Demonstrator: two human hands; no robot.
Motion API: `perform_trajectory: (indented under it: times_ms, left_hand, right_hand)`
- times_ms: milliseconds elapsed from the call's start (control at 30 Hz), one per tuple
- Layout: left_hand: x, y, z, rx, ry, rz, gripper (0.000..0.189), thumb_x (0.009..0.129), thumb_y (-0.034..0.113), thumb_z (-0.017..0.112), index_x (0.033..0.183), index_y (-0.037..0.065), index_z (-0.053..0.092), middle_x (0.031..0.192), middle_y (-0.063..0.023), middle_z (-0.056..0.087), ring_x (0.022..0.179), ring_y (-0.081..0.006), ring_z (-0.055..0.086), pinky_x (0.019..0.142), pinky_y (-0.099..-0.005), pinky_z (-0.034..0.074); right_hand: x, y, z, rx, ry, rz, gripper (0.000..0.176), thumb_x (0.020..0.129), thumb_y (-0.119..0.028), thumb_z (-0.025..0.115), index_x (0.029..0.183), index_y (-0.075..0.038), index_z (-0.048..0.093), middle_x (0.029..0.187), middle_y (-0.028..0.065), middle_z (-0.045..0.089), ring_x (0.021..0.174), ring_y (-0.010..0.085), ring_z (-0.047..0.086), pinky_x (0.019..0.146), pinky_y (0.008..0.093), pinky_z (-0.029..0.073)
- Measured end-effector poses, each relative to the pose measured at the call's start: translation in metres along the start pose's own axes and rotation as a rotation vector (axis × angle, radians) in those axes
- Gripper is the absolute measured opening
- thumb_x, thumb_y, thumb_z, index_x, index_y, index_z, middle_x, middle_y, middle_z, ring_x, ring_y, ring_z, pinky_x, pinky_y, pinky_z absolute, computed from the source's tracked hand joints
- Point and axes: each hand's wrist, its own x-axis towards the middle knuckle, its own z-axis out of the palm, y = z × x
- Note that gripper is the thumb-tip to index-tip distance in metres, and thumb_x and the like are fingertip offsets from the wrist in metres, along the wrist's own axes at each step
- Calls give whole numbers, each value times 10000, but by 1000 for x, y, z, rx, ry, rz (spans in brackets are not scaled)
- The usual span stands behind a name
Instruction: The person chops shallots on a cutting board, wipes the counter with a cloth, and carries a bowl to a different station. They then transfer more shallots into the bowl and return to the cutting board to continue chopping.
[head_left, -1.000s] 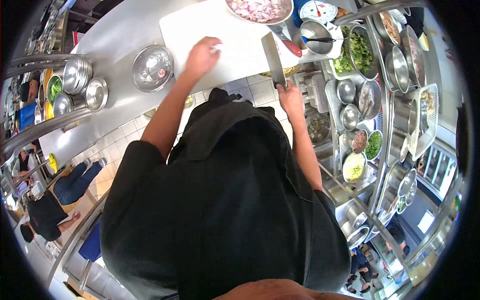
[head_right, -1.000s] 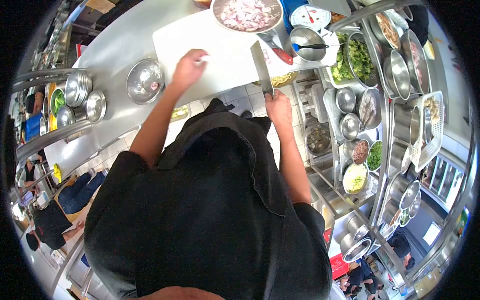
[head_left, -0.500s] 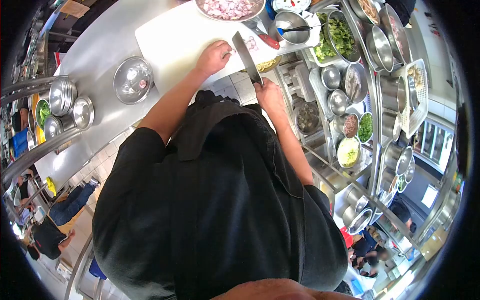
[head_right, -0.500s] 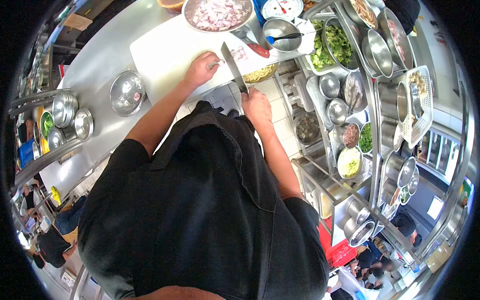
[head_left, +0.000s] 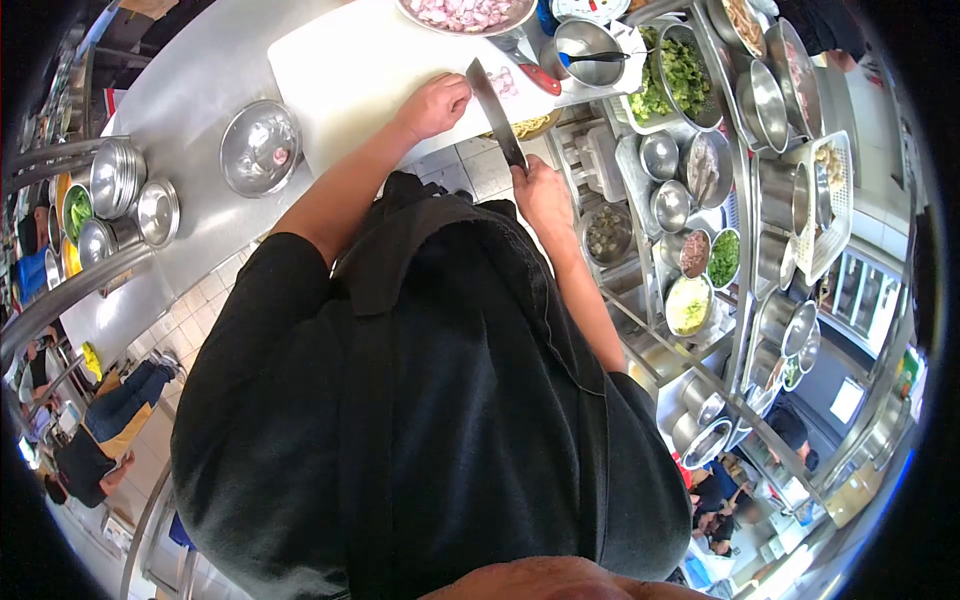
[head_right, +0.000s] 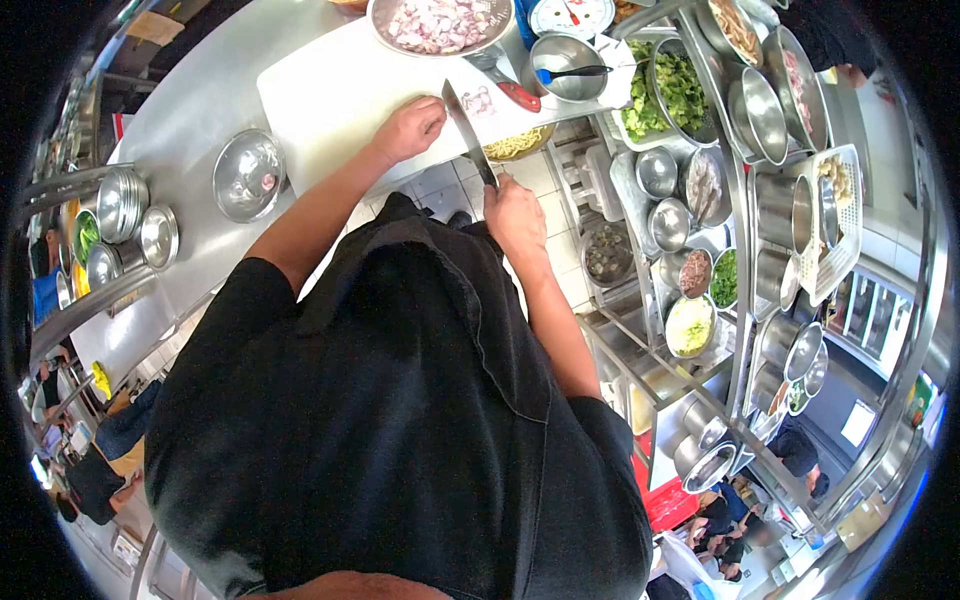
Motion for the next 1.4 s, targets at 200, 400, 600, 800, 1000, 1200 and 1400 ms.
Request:
perform_trajectory:
  times_ms: [200, 400, 600, 800, 1000, 1200, 1400]
  left_hand:
    - [-1, 1, 4, 16, -9, -26, 67, 811, 21, 625, 861, 25, 581, 959, -132, 635, 958, -324, 619, 866, -398, 507]
    - [-7, 1, 8, -7, 81, -8, 49, 826, 18, 628, 861, 22, 595, 977, -138, 646, 953, -323, 628, 850, -395, 518]
    - [-7, 2, 7, 5, 123, 7, 40, 838, 18, 632, 873, 16, 614, 994, -138, 657, 937, -325, 634, 841, -398, 523]
    - [-9, 4, 10, -28, 155, -46, 33, 844, 11, 635, 876, 16, 629, 1000, -132, 661, 937, -315, 639, 843, -386, 526]
    - [-14, 3, 13, -55, 160, -75, 43, 861, 36, 645, 899, 17, 646, 1000, -128, 662, 938, -310, 643, 840, -378, 530]
    - [-6, 3, 10, -22, 124, -83, 88, 851, 64, 667, 927, 20, 654, 985, -131, 663, 938, -313, 643, 849, -390, 523]
    - [14, 22, 1, 108, -93, -365, 225, 826, 145, 700, 1014, 28, 663, 958, -146, 668, 898, -313, 661, 795, -385, 525]
  right_hand:
    - [16, 7, 22, -26, 44, -59, 267, 921, -263, 566, 988, -18, 646, 900, 273, 688, 883, 461, 662, 817, 538, 517]
    - [10, 3, 14, -33, 33, -62, 254, 915, -253, 579, 997, -23, 647, 903, 275, 686, 892, 461, 661, 821, 534, 518]
    - [17, 7, 15, -32, 30, -75, 253, 916, -257, 583, 1011, -31, 647, 906, 281, 684, 897, 466, 659, 822, 538, 516]
    - [20, 8, 24, -45, 37, -81, 270, 922, -268, 573, 1011, -25, 648, 912, 288, 681, 902, 469, 656, 825, 537, 517]
    - [14, 6, 18, -64, -4, -65, 286, 914, -272, 570, 986, -6, 650, 940, 290, 678, 932, 461, 651, 844, 534, 511]
    - [33, 17, 17, 44, -44, -39, 334, 907, -303, 584, 1022, 1, 662, 977, 276, 681, 993, 441, 642, 878, 514, 503]
    - [32, 28, 21, 53, 38, -25, 331, 903, -304, 592, 1024, -5, 669, 983, 272, 680, 990, 448, 637, 880, 509, 501]
